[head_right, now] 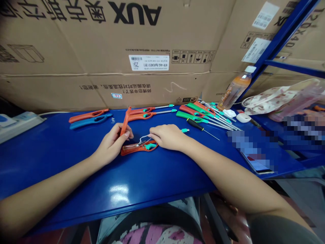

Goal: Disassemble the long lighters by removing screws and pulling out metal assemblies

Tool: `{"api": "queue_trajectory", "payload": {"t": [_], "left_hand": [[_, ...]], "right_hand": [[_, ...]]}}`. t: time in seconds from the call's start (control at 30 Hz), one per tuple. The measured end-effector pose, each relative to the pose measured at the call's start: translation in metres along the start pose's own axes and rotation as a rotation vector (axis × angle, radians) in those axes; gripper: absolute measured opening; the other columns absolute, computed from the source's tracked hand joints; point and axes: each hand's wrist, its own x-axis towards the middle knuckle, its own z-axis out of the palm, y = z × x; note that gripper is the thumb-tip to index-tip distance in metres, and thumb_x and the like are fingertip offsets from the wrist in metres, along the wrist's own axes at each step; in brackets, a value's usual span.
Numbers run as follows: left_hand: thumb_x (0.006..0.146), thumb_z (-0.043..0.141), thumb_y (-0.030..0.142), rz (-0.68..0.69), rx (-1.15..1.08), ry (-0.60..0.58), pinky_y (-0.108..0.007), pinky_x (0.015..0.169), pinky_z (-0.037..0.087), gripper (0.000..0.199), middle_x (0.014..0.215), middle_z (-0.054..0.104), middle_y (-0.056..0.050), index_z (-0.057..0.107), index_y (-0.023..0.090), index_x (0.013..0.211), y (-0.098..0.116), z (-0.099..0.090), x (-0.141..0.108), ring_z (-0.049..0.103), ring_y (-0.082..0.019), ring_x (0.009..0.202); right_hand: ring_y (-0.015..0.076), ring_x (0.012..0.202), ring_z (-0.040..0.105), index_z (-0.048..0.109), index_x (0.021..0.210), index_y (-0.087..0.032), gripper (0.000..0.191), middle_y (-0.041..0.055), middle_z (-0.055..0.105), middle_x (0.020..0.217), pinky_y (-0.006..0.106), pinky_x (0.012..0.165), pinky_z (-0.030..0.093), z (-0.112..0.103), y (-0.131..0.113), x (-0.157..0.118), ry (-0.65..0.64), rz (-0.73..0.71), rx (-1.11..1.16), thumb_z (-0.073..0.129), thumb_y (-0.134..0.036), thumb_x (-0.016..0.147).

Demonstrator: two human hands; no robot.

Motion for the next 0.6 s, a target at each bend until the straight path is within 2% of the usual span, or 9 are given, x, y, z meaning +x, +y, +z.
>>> {"api": "queue_trajectory", "payload": {"t": [0.13,0.27,0.37,0.47,0.6], "left_hand": [[0.093,0.05,0.026,-0.011,0.045,0.008,-0.026,0.069,0.042,0.005,0.08,0.058,0.004,0.051,0.021,0.092,-0.0016,-0.0001,0.0002,0.053,-0.014,0.072],[0.082,0.071,0.046,-0.02,0.171,-0.016,-0.024,0.057,0.036,0.034,0.066,0.052,0.007,0.048,0.021,0.079,0.0032,0.0027,-0.0007,0.046,-0.012,0.059],[0.071,0.082,0.053,0.008,0.203,-0.031,-0.025,0.065,0.043,0.045,0.08,0.064,0.004,0.058,0.021,0.091,0.0059,0.0044,-0.001,0.058,-0.015,0.07],[0.077,0.079,0.051,0.018,0.158,-0.056,-0.027,0.075,0.048,0.044,0.09,0.072,0.002,0.064,0.022,0.107,0.0035,0.0042,-0.0003,0.066,-0.017,0.079],[0.083,0.074,0.047,-0.007,0.126,-0.04,-0.027,0.073,0.05,0.035,0.087,0.074,0.0,0.069,0.021,0.105,-0.0006,0.0023,0.0028,0.068,-0.017,0.077]], "right_hand": [[0.0158,0.071,0.056,0.058,0.085,-0.021,0.028,0.0017,0.068,0.083,0.027,0.06,0.025,-0.0012,-0.0014,-0.0003,0.038,0.039,0.057,0.043,-0.037,0.104],[0.0138,0.066,0.051,0.055,0.083,-0.021,0.028,-0.0002,0.062,0.075,0.026,0.06,0.026,-0.0024,-0.0055,-0.0012,0.109,0.048,0.187,0.043,-0.037,0.103],[0.0125,0.064,0.049,0.054,0.083,-0.021,0.027,-0.0016,0.057,0.072,0.026,0.061,0.028,-0.0033,-0.0083,-0.0021,0.163,0.038,0.306,0.043,-0.035,0.102],[0.0117,0.062,0.047,0.053,0.081,-0.021,0.027,-0.0034,0.053,0.069,0.025,0.061,0.03,-0.0044,-0.0089,-0.0024,0.177,0.048,0.433,0.044,-0.037,0.101],[0.0118,0.061,0.044,0.054,0.076,-0.02,0.029,-0.0036,0.05,0.066,0.026,0.06,0.031,-0.0065,-0.0027,-0.0001,0.185,0.11,0.526,0.048,-0.04,0.097]]}}
